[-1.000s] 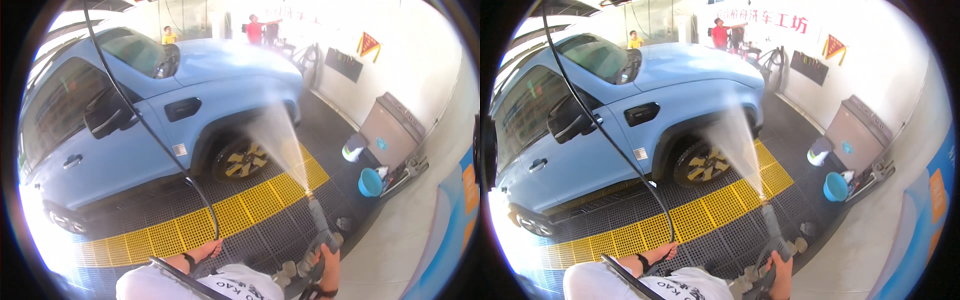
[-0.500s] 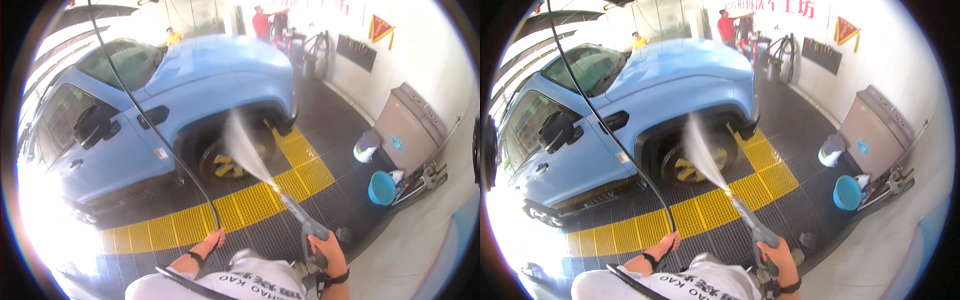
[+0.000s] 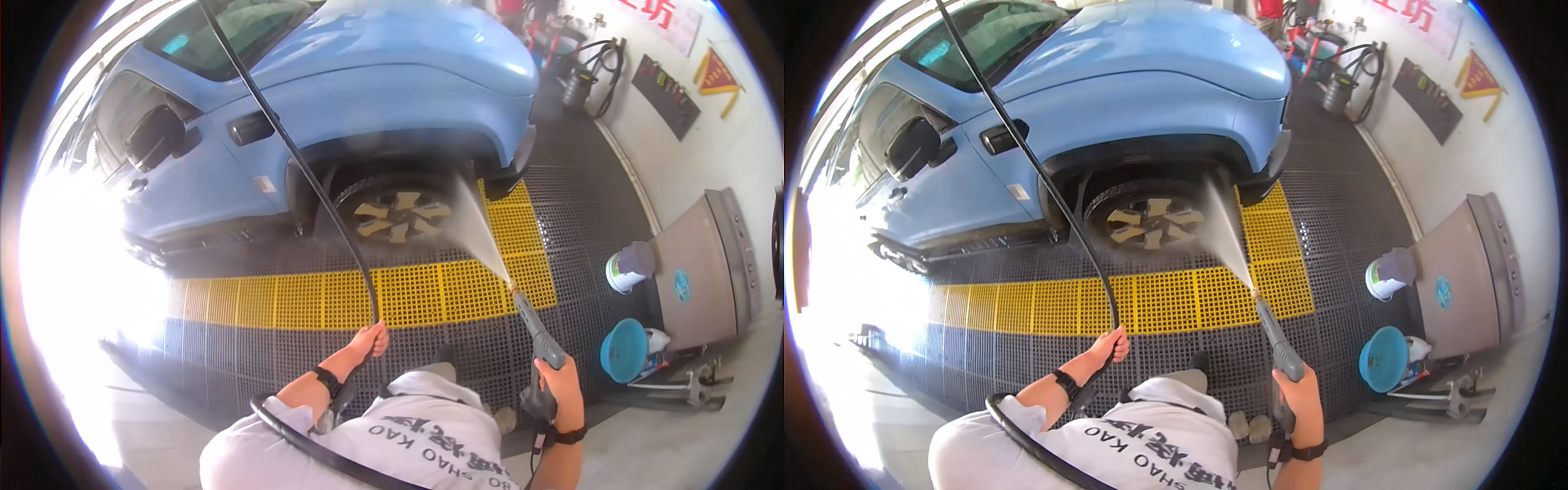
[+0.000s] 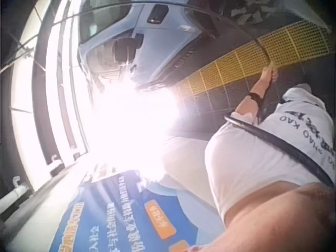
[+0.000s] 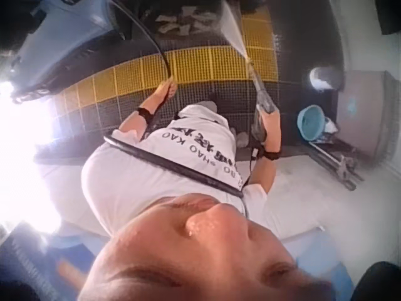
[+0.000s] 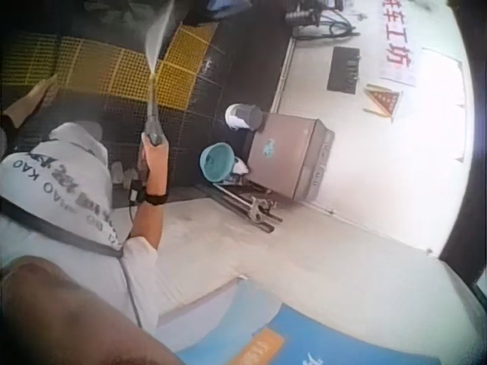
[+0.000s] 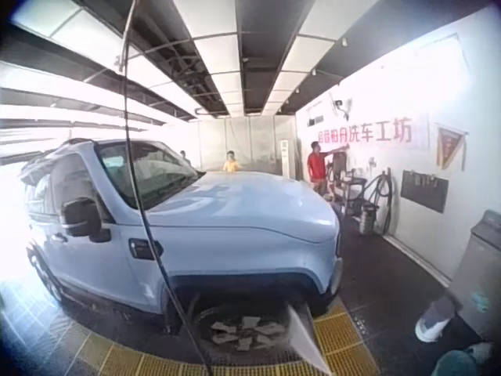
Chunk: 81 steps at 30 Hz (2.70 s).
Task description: The person washes a car by spraying it with a high-pressure water gun, moving around the vehicle to spray the roof, windows, doors, wheels, and rear.
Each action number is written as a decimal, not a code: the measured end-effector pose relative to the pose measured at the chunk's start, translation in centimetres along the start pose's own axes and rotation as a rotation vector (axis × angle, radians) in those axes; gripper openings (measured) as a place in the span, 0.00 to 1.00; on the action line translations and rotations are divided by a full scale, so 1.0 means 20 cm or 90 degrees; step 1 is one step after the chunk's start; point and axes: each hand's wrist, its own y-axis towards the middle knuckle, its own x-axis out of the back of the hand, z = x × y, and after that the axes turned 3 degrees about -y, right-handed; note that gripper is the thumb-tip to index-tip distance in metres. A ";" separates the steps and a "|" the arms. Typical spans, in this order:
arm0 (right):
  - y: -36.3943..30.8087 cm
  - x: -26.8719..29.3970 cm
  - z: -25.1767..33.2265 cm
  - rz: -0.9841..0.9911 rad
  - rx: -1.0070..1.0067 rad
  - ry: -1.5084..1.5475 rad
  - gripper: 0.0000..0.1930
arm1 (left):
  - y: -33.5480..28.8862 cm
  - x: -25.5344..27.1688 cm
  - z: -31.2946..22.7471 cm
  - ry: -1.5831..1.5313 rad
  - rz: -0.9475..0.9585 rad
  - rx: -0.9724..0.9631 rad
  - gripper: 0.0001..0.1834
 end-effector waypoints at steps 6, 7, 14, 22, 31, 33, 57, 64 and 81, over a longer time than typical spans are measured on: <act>0.21 0.30 0.11 0.153 -0.050 0.005 0.10 | 0.21 -0.43 -0.04 -0.079 0.036 -0.023 0.27; 0.29 0.41 0.12 0.039 -0.071 0.001 0.10 | 0.25 -0.50 -0.06 -0.096 0.039 -0.034 0.30; 0.48 0.88 0.26 0.191 -0.038 -0.065 0.11 | 0.45 -0.78 -0.08 -0.122 0.033 -0.098 0.38; 0.82 1.83 0.45 0.185 0.107 -0.084 0.10 | 0.85 -1.41 -0.04 -0.177 -0.003 -0.284 0.38; 1.11 2.52 0.76 0.065 0.116 -0.187 0.17 | 1.22 -2.11 -0.21 -0.190 0.047 -0.358 0.35; 1.24 2.63 0.76 -0.005 0.059 -0.162 0.19 | 1.32 -2.23 -0.28 -0.200 0.086 -0.367 0.35; 2.90 3.67 1.38 0.002 0.104 -0.190 0.26 | 2.75 -3.30 -1.27 -0.181 0.086 -0.414 0.36; 3.68 4.17 1.68 -0.068 0.113 -0.246 0.38 | 3.19 -3.54 -1.56 -0.211 0.005 -0.521 0.36; 5.17 4.53 2.71 0.045 0.190 -0.225 0.32 | 4.28 -4.09 -2.52 -0.271 -0.031 -0.648 0.35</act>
